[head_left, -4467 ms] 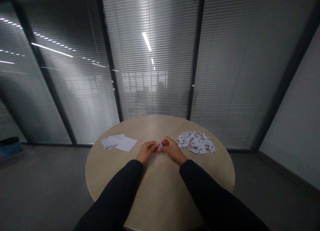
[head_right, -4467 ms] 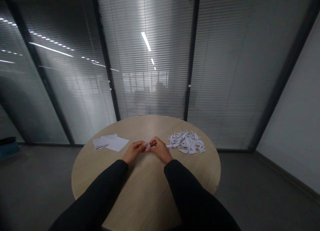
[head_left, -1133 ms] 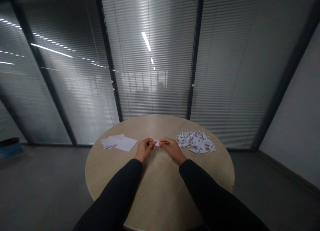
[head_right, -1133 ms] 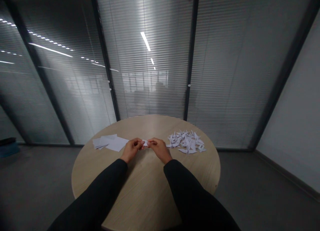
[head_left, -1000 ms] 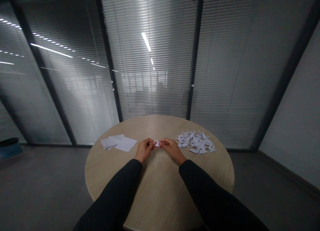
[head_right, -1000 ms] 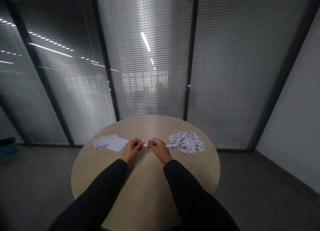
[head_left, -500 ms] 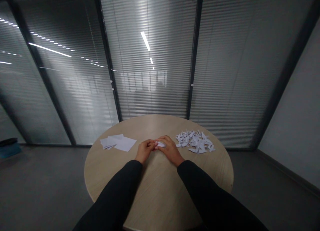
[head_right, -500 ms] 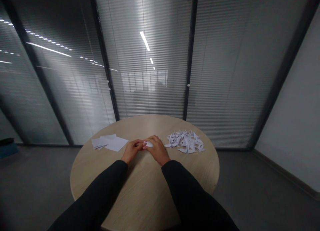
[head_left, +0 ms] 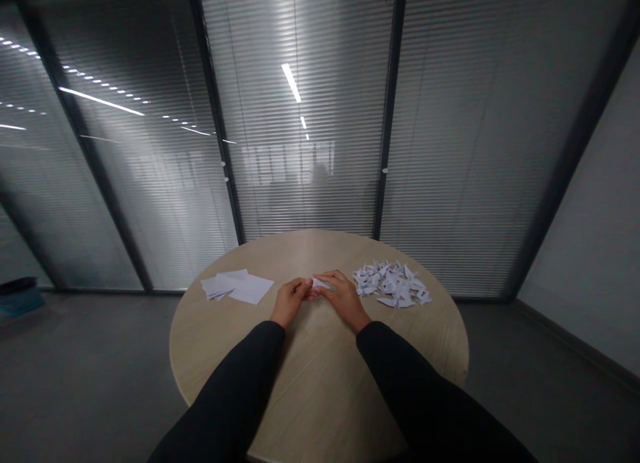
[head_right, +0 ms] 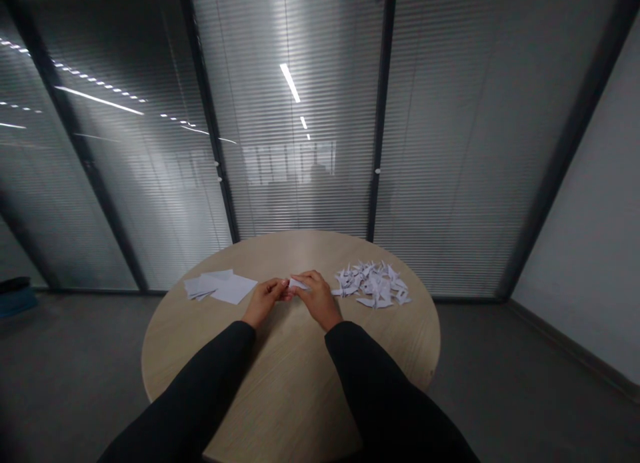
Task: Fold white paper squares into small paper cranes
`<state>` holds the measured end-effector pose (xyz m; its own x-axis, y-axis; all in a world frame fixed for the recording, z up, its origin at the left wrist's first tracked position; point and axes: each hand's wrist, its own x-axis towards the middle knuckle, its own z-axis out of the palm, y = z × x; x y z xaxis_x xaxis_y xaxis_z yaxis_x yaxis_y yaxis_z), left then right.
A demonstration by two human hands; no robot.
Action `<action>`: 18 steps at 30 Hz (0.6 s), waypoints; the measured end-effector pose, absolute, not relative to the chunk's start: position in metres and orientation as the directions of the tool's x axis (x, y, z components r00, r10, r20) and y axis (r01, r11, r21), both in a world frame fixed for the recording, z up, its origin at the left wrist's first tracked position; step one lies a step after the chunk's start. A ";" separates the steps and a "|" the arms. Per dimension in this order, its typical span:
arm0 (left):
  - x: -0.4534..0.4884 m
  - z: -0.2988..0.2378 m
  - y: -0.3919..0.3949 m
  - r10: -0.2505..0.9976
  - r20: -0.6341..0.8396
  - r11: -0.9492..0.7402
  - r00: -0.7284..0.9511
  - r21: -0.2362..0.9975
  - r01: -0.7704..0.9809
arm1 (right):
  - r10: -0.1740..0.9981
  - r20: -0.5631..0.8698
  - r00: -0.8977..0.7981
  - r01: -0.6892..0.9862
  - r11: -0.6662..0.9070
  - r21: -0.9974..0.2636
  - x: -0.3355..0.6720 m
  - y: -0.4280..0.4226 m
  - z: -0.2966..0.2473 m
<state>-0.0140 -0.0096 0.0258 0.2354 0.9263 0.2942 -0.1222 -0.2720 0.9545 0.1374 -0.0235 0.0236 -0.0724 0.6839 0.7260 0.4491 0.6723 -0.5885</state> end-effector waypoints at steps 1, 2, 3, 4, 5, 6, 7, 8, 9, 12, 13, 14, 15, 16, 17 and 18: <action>-0.014 0.027 -0.010 0.924 0.299 -0.277 0.237 0.953 -0.122 | 0.692 0.719 -0.067 0.432 0.669 -0.604 0.138 -0.023 0.024; -0.014 0.027 -0.011 0.922 0.306 -0.285 0.239 0.951 -0.119 | 0.698 0.713 -0.065 0.416 0.669 -0.616 0.138 -0.023 0.024; -0.014 0.028 -0.012 0.918 0.316 -0.296 0.240 0.948 -0.115 | 0.700 0.711 -0.065 0.401 0.671 -0.624 0.139 -0.023 0.024; -0.014 0.029 -0.013 0.914 0.328 -0.310 0.240 0.944 -0.110 | 0.701 0.711 -0.065 0.387 0.674 -0.629 0.139 -0.023 0.024; -0.014 0.029 -0.013 0.909 0.340 -0.324 0.242 0.940 -0.104 | 0.699 0.712 -0.065 0.373 0.679 -0.632 0.140 -0.022 0.024; -0.014 0.029 -0.014 0.905 0.350 -0.337 0.243 0.937 -0.097 | 0.697 0.714 -0.065 0.361 0.683 -0.635 0.141 -0.022 0.024; -0.014 0.030 -0.014 0.901 0.359 -0.348 0.243 0.933 -0.090 | 0.695 0.716 -0.062 0.349 0.687 -0.637 0.141 -0.021 0.024; -0.014 0.029 -0.014 0.898 0.366 -0.356 0.243 0.931 -0.085 | 0.694 0.717 -0.058 0.340 0.689 -0.639 0.142 -0.021 0.024; -0.015 0.029 -0.015 0.896 0.372 -0.363 0.243 0.928 -0.082 | 0.694 0.718 -0.054 0.333 0.690 -0.642 0.142 -0.020 0.023; -0.015 0.028 -0.014 0.889 0.386 -0.380 0.247 0.922 -0.075 | 0.696 0.717 -0.041 0.316 0.689 -0.652 0.142 -0.019 0.023; -0.015 0.027 -0.014 0.887 0.391 -0.385 0.246 0.920 -0.071 | 0.697 0.716 -0.039 0.312 0.689 -0.654 0.142 -0.019 0.023; -0.015 0.027 -0.014 0.886 0.394 -0.390 0.245 0.918 -0.067 | 0.697 0.716 -0.039 0.308 0.690 -0.655 0.141 -0.019 0.023; -0.016 0.026 -0.013 0.885 0.397 -0.394 0.243 0.917 -0.062 | 0.696 0.717 -0.038 0.305 0.691 -0.655 0.141 -0.019 0.023; -0.016 0.026 -0.013 0.884 0.401 -0.399 0.241 0.915 -0.058 | 0.695 0.718 -0.037 0.304 0.692 -0.655 0.141 -0.019 0.023; -0.016 0.025 -0.012 0.882 0.407 -0.406 0.239 0.912 -0.054 | 0.693 0.720 -0.034 0.303 0.693 -0.654 0.140 -0.020 0.023; -0.016 0.024 -0.011 0.879 0.413 -0.413 0.237 0.909 -0.051 | 0.691 0.722 -0.030 0.303 0.695 -0.652 0.140 -0.020 0.024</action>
<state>-0.0156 -0.0113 0.0245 0.2370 0.8794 0.4130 -0.0507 -0.4133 0.9092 0.1400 -0.0202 0.0238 -0.0301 0.6910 0.7223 0.3026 0.6950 -0.6523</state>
